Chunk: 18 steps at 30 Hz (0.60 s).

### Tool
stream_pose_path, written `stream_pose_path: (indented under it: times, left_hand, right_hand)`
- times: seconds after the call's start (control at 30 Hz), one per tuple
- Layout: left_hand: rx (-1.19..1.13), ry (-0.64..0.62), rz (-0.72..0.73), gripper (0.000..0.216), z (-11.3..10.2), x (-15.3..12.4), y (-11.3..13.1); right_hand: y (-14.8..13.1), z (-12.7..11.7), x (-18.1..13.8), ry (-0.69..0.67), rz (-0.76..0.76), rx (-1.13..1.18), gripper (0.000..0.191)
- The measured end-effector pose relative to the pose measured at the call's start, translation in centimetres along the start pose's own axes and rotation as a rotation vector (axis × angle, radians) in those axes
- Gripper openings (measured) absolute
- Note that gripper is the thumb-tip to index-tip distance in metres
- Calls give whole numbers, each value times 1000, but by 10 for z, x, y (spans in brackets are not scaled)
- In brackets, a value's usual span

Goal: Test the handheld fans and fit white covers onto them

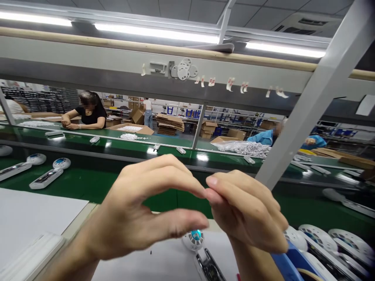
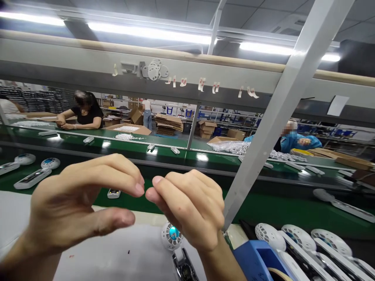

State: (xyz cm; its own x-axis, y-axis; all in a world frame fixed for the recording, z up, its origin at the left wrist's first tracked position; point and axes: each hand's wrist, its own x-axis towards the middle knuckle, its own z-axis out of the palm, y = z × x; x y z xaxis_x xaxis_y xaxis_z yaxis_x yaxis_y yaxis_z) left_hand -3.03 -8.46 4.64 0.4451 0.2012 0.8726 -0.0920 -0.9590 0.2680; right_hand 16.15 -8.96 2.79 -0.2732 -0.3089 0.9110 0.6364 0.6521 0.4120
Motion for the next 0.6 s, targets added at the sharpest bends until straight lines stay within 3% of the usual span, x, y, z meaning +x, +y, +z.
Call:
stream_pose_path:
  times: [0.1,0.27,0.6]
  left_hand:
    - [21,28,54,33,4,-2,2]
    - [107,70,113,19,11,3,-2]
    - [65,83,76,22,10,2,3]
  right_hand:
    - [-5,-2,0,21,20,-9,9]
    - [-10,-4,1,25,35,-11,7]
    - [-11,-4,2,28,48,-24,7]
